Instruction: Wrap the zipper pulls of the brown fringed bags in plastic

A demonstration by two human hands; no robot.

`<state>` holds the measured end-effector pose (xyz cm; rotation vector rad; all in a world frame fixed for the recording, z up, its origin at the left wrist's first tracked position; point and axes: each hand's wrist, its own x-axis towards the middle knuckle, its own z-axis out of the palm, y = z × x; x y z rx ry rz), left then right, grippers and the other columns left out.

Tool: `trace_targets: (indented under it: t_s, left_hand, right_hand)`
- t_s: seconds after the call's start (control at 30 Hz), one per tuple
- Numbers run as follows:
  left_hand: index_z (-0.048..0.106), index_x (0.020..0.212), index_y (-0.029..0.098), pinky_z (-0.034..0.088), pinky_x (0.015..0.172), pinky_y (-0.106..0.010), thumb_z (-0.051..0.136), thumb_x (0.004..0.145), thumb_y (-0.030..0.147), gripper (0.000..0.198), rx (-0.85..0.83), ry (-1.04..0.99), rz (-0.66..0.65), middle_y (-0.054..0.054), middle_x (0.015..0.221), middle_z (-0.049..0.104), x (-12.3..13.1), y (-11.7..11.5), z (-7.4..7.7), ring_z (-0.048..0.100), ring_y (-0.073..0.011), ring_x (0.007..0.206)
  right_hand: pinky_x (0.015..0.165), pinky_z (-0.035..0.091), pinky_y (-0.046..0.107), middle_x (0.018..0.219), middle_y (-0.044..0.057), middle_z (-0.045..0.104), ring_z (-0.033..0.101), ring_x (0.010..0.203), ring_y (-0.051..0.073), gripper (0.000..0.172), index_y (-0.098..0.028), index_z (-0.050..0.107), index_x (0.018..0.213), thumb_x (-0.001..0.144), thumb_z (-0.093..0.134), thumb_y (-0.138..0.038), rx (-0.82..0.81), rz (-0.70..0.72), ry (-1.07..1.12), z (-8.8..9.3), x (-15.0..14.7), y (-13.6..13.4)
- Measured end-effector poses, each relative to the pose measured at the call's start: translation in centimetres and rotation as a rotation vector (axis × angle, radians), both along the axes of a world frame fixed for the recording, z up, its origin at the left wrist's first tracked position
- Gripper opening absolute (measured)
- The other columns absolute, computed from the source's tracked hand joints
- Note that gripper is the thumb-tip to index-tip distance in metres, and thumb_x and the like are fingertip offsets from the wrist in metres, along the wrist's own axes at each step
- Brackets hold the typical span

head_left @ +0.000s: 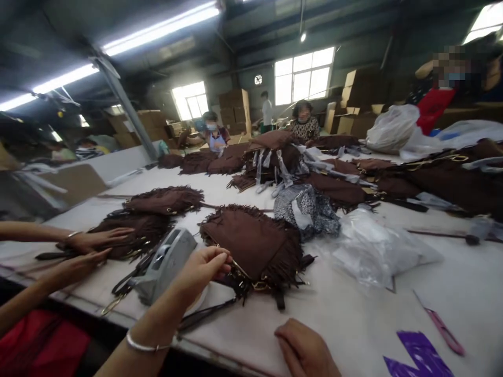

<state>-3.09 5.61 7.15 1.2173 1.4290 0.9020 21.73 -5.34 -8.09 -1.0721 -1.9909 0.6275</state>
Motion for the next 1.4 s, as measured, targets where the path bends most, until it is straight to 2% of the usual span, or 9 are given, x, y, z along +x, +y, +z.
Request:
trace_targets:
  t_s: [0.07, 0.17, 0.33, 0.47, 0.67, 0.8, 1.07, 1.3, 1.4]
  left_hand:
    - [0.067, 0.089, 0.015, 0.049, 0.062, -0.024, 0.066, 0.077, 0.04, 0.028, 0.017, 0.046, 0.112, -0.008, 0.089, 0.07, -2.4, -2.2, -1.0, 0.064, -0.0163, 0.074]
    - [0.067, 0.085, 0.016, 0.05, 0.062, -0.025, 0.063, 0.079, 0.041, 0.025, 0.016, 0.125, 0.1, -0.008, 0.086, 0.07, -3.8, -4.3, -3.6, 0.067, -0.0199, 0.078]
    - [0.066, 0.104, 0.014, 0.052, 0.062, -0.024, 0.067, 0.076, 0.032, 0.034, 0.07, 0.04, 0.082, -0.011, 0.099, 0.07, -1.0, -4.1, -6.7, 0.067, -0.0203, 0.085]
    - [0.058, 0.119, 0.014, 0.049, 0.052, -0.023, 0.065, 0.076, 0.026, 0.045, 0.073, -0.02, 0.086, -0.006, 0.083, 0.069, 1.5, -2.7, -7.5, 0.062, -0.0137, 0.06]
    - [0.059, 0.099, 0.014, 0.042, 0.045, -0.02, 0.065, 0.076, 0.028, 0.028, 0.113, -0.038, 0.089, 0.0, 0.066, 0.06, 2.4, -2.3, -10.2, 0.054, -0.0113, 0.051]
    - [0.06, 0.091, 0.015, 0.039, 0.043, -0.021, 0.061, 0.079, 0.034, 0.022, 0.094, -0.088, 0.083, 0.002, 0.063, 0.054, 2.4, -1.8, -9.7, 0.049, -0.0107, 0.049]
    - [0.067, 0.086, 0.015, 0.048, 0.069, -0.025, 0.062, 0.072, 0.016, 0.015, 0.276, 0.015, 0.01, -0.004, 0.075, 0.065, 3.4, -1.0, -6.7, 0.061, -0.015, 0.072]
    - [0.057, 0.099, 0.016, 0.049, 0.065, -0.026, 0.057, 0.071, 0.007, 0.03, 0.26, 0.016, -0.028, -0.006, 0.094, 0.067, 2.7, -1.6, -8.5, 0.06, -0.0129, 0.069]
    - [0.056, 0.105, 0.017, 0.05, 0.069, -0.028, 0.059, 0.072, 0.01, 0.034, 0.4, 0.171, -0.05, -0.006, 0.1, 0.063, 2.9, -2.1, -9.5, 0.058, -0.0129, 0.069]
  right_hand:
    - [0.067, 0.051, 0.028, 0.08, 0.006, 0.065, 0.063, 0.073, 0.018, 0.019, -0.021, 0.063, 0.098, 0.092, 0.046, -0.017, -0.017, 0.009, -0.012, -0.1, 0.0, 0.1]
    - [0.07, 0.051, 0.029, 0.084, 0.007, 0.065, 0.063, 0.077, 0.018, 0.02, -0.022, 0.063, 0.098, 0.093, 0.045, -0.017, -0.045, -0.014, -0.035, 0.6, 0.0, -0.2]
    - [0.074, 0.051, 0.029, 0.088, 0.007, 0.066, 0.063, 0.081, 0.018, 0.019, -0.021, 0.063, 0.098, 0.094, 0.045, -0.02, -0.058, -0.076, -0.037, 1.6, -0.2, -0.8]
    - [0.073, 0.051, 0.029, 0.087, 0.006, 0.066, 0.063, 0.081, 0.018, 0.019, -0.021, 0.064, 0.097, 0.094, 0.045, -0.021, -0.04, -0.102, -0.06, 1.7, -0.5, -1.0]
    - [0.073, 0.051, 0.029, 0.086, 0.007, 0.066, 0.064, 0.081, 0.018, 0.021, -0.021, 0.065, 0.098, 0.095, 0.044, -0.022, -0.011, -0.116, -0.099, 1.1, -0.9, -1.1]
    - [0.073, 0.052, 0.029, 0.087, 0.007, 0.066, 0.064, 0.081, 0.019, 0.021, -0.021, 0.065, 0.097, 0.095, 0.044, -0.024, -0.007, -0.129, -0.108, 0.8, -1.0, -1.0]
    - [0.071, 0.051, 0.029, 0.083, 0.006, 0.066, 0.064, 0.078, 0.018, 0.021, -0.02, 0.066, 0.094, 0.094, 0.045, -0.024, 0.028, -0.156, -0.116, 0.9, -1.2, -1.0]
    - [0.073, 0.051, 0.029, 0.085, 0.006, 0.066, 0.064, 0.08, 0.019, 0.022, -0.02, 0.066, 0.095, 0.094, 0.044, -0.023, 0.017, -0.155, -0.122, 1.3, -1.2, -1.2]
    - [0.072, 0.051, 0.029, 0.084, 0.006, 0.067, 0.064, 0.079, 0.018, 0.022, -0.02, 0.067, 0.095, 0.093, 0.045, -0.023, 0.024, -0.16, -0.106, 1.4, -1.2, -1.2]
